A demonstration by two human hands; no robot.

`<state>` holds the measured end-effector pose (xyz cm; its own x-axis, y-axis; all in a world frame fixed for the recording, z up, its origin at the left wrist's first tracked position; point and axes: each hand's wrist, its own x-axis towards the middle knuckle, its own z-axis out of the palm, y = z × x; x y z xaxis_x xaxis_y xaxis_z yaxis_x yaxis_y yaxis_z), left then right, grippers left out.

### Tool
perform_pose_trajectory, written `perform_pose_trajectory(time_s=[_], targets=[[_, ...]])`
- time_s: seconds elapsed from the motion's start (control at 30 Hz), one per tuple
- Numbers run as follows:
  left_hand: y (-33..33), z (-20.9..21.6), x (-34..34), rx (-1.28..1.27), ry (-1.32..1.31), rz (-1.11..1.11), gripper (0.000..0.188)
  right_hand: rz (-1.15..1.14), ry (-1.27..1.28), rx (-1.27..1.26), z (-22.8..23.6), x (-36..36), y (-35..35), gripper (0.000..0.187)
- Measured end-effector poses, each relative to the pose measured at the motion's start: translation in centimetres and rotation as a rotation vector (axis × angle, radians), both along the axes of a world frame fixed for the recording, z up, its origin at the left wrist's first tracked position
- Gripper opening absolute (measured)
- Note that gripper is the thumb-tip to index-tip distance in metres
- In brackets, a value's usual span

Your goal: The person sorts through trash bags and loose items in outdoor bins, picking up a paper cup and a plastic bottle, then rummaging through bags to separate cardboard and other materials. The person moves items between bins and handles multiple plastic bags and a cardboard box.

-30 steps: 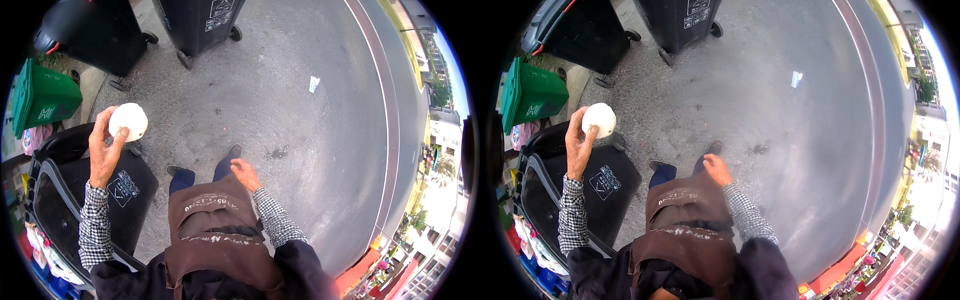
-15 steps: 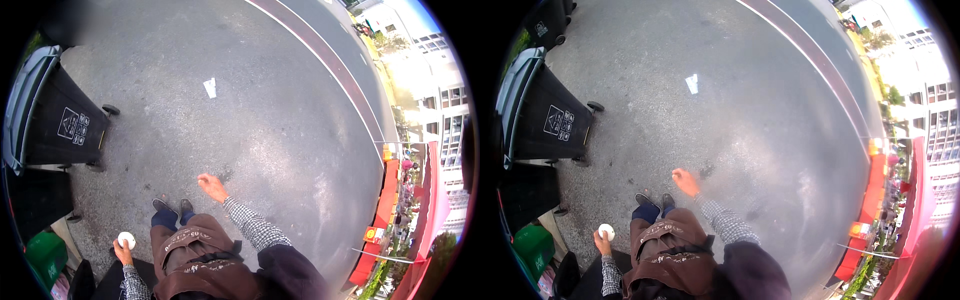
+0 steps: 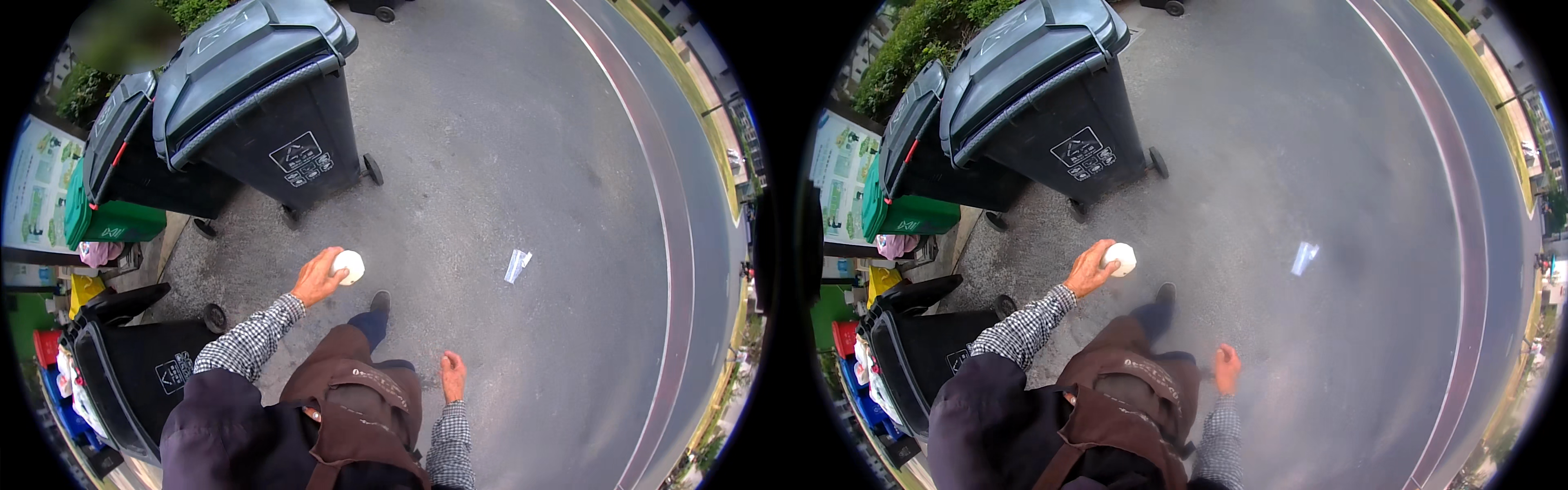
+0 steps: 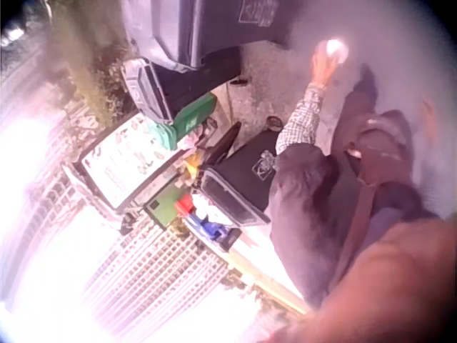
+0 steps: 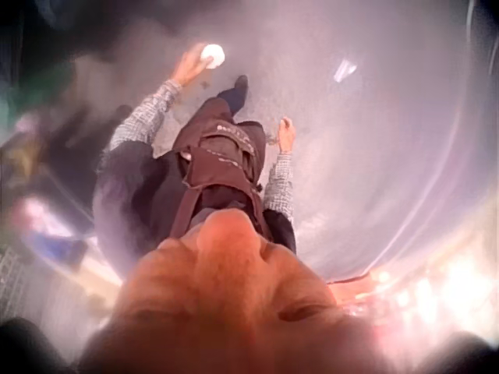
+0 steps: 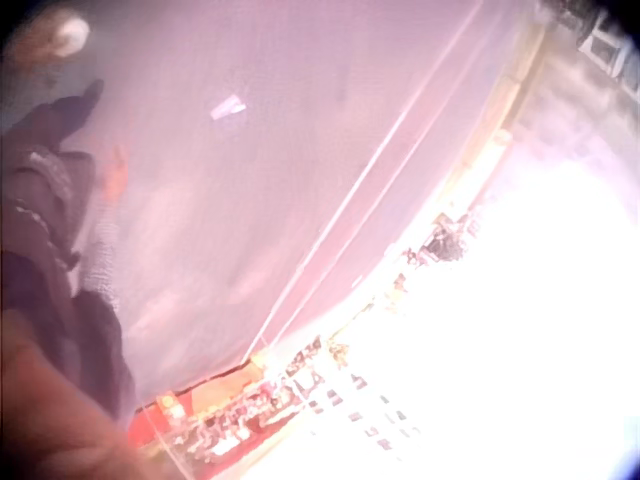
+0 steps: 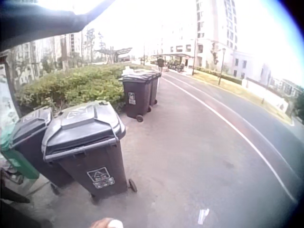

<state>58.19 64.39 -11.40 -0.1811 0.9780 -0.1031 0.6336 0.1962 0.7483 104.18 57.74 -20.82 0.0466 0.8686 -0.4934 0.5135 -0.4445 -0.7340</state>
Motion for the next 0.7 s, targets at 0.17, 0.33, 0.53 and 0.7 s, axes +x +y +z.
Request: perform_pose_trajectory(time_s=[0.17,0.33,0.53,0.7], targets=[[18.6,11.6,-2.3,0.677,0.215,0.073,0.046,-0.149,-0.018,-0.014,-4.9,8.6,0.9,0.035],[33.4,17.2,-9.9,0.872,0.272,0.423,0.045,-0.272,0.084,-0.196,-7.5,11.3,5.4,0.035],[34.0,13.3,-16.4,0.786,0.297,0.612,0.046,-0.181,-0.072,-0.284,-17.0,18.7,4.0,0.026],[30.2,14.4,-20.5,0.665,0.554,0.698,0.047,0.021,-0.101,-0.206,-18.5,22.1,12.9,0.022]])
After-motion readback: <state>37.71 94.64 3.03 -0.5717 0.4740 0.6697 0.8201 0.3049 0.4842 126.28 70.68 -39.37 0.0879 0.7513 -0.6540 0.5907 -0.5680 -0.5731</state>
